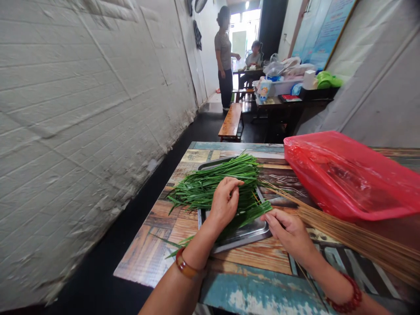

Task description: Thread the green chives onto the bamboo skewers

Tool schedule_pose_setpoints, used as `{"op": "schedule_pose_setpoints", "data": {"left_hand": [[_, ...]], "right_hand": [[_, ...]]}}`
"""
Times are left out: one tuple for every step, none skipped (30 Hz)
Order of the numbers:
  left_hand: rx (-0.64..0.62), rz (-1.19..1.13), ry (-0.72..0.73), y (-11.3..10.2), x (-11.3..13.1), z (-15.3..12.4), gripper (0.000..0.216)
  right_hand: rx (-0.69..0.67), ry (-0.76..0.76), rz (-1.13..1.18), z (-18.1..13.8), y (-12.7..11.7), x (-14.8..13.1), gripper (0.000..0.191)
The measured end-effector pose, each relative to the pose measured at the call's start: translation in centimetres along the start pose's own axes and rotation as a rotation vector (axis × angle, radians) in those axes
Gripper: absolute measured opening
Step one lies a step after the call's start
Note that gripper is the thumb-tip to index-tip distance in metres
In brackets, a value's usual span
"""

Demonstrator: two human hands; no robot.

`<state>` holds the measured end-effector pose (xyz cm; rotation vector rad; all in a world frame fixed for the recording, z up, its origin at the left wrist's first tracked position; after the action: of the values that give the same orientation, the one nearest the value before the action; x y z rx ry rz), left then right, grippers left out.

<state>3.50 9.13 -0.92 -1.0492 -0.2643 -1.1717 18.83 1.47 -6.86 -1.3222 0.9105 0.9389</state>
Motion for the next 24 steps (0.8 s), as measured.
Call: {"op": "schedule_pose_setpoints", "data": {"left_hand": [[-0.017,-0.022,0.006,0.1,0.1,0.0,0.025],[-0.025,-0.007,0.005,0.2,0.1,0.0,0.024],[-0.019,0.046,0.0,0.0,0.0,-0.1,0.022],[-0.003,0.127,-0.01,-0.2,-0.1,-0.1,0.018],[0.019,0.223,-0.025,-0.6,-0.2,-0.2,0.014],[0.039,0.315,-0.041,-0.9,-0.3,-0.2,0.011],[0.053,0.388,-0.057,-1.2,-0.4,-0.3,0.011],[0.058,0.43,-0.069,-1.3,-0.5,-0.3,0.014],[0.055,0.43,-0.076,-1.3,-0.6,-0.3,0.015],[0.038,0.389,-0.075,-1.2,-0.7,-0.3,0.014],[0.013,0.314,-0.071,-0.9,-0.6,-0.3,0.012],[-0.018,0.218,-0.068,-0.5,-0.6,-0.3,0.011],[-0.055,0.113,-0.068,-0.1,-0.4,-0.2,0.014],[-0.103,0.01,-0.071,0.4,-0.3,-0.2,0.017],[-0.166,-0.082,-0.077,0.9,0.0,-0.3,0.02],[-0.241,-0.156,-0.082,1.4,0.3,-0.4,0.022],[-0.321,-0.211,-0.087,1.9,0.6,-0.5,0.024],[-0.402,-0.249,-0.092,2.4,1.0,-0.7,0.026],[-0.472,-0.269,-0.099,2.8,1.2,-0.9,0.028],[-0.521,-0.277,-0.109,3.1,1.4,-1.1,0.03],[-0.552,-0.279,-0.122,3.4,1.4,-1.3,0.03],[-0.569,-0.282,-0.137,3.6,1.4,-1.4,0.031],[-0.577,-0.289,-0.151,3.7,1.3,-1.5,0.031],[-0.573,-0.298,-0.166,3.8,1.1,-1.6,0.031]], "right_hand": [[-0.006,-0.001,-0.004,0.0,0.0,-0.1,0.032],[-0.009,0.0,-0.009,0.0,0.0,-0.2,0.032],[-0.012,0.002,-0.016,-0.1,0.1,-0.3,0.032],[-0.014,0.004,-0.021,-0.1,0.1,-0.3,0.031],[-0.016,0.006,-0.027,-0.1,0.1,-0.4,0.031],[-0.017,0.006,-0.031,-0.1,0.1,-0.4,0.031],[-0.018,0.005,-0.034,-0.1,0.1,-0.4,0.031],[-0.018,0.002,-0.034,0.0,0.1,-0.4,0.03],[-0.016,0.0,-0.031,0.0,0.1,-0.4,0.03],[-0.015,0.001,-0.028,0.0,0.1,-0.4,0.03],[-0.012,0.002,-0.022,0.0,0.1,-0.3,0.03],[-0.011,0.005,-0.015,0.0,0.2,-0.3,0.03],[-0.011,0.01,-0.008,0.0,0.2,-0.2,0.031],[-0.014,0.017,-0.002,0.0,0.2,-0.1,0.031],[-0.015,0.025,0.004,0.0,0.2,0.0,0.031],[-0.017,0.031,0.008,0.0,0.2,0.0,0.032],[-0.018,0.038,0.01,0.0,0.2,0.1,0.032],[-0.02,0.044,0.007,0.0,0.2,0.1,0.033],[-0.021,0.046,0.003,0.0,0.1,0.1,0.033],[-0.021,0.044,-0.004,0.0,0.1,0.1,0.033],[-0.022,0.041,-0.011,0.1,0.1,0.1,0.034],[-0.026,0.037,-0.017,0.1,0.1,0.0,0.034],[-0.03,0.031,-0.02,0.1,0.1,0.0,0.034],[-0.031,0.028,-0.019,0.1,0.1,-0.1,0.034]]}}
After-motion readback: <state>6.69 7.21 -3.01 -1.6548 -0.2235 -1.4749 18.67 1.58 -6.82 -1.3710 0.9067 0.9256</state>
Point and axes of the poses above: each hand's wrist, its own z-axis towards the middle knuckle, its own y-axis out of the palm, x = y × z, the point moved 6 cm from there along z, towards the middle knuckle, and after that the axes turned 4 degrees about y, right-handed, at the moved point
